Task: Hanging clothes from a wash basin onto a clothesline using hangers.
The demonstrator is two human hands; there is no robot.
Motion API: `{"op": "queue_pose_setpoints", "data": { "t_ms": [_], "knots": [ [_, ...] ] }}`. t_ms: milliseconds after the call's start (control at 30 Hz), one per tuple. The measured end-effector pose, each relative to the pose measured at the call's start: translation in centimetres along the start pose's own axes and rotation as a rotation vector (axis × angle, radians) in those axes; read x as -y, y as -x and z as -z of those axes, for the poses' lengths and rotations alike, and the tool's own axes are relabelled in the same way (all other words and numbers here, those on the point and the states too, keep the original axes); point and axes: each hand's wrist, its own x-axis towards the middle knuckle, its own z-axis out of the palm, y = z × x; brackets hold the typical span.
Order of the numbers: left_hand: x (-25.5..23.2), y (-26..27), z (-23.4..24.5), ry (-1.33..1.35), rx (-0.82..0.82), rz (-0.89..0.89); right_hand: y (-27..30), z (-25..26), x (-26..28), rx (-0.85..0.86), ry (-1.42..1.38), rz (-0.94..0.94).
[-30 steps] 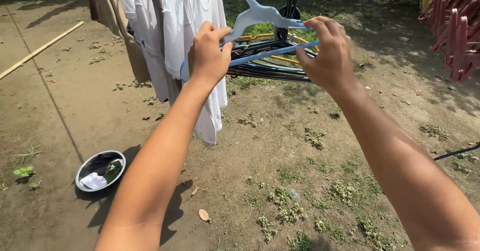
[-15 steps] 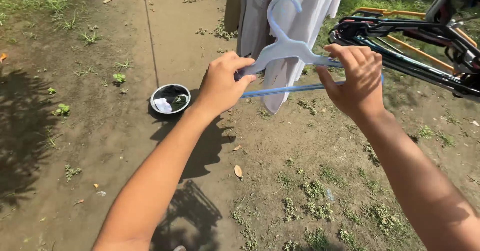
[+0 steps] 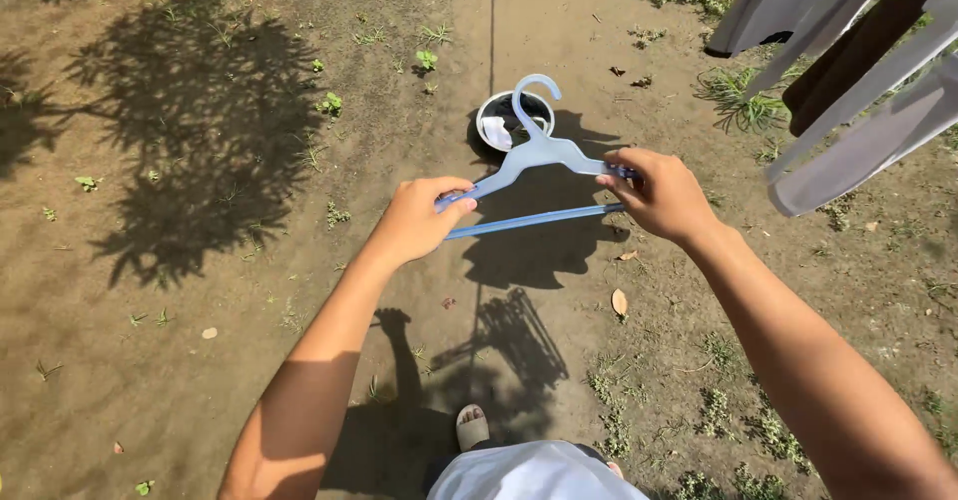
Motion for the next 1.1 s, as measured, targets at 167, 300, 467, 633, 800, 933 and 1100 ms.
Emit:
{"op": "queue_pose_setpoints", "data": {
  "t_ms": [167, 300, 467, 633, 800, 933, 1100],
  "knots": [
    [5.7, 1.9, 4.9, -0.026, -0.008, 0.106, -3.2, -8.5, 3.2, 0.146, -0.083, -0.027],
    [9.4, 2.0, 6.3, -0.001, 0.045, 0.067, -4.9, -12.7, 5.4, 0.29, -0.239, -0.138],
    [13.5, 1.0, 5.5, 0.064, 0.04, 0.105, -6.1, -17.0, 3.4, 0.332, -0.278, -0.198],
    [17.1, -2.4, 3.9, 0.076, 0.043, 0.102, -9.3, -19.9, -0.7, 0.437, -0.268, -0.291],
    [19.6, -8.9, 3.8, 0.04, 0.1, 0.179, -14.1, -22.3, -7.0, 0.455, -0.355, -0.281],
    [20.7, -15.3, 3.2, -0.016, 0.045, 0.126, -20.1, -22.8, -11.3, 0.63, -0.567, -0.384],
    [21.3, -21.6, 1.5, -0.048, 0.047, 0.218, -25.1, -24.4, -17.3, 0.691, -0.646, -0.438]
  ]
}}
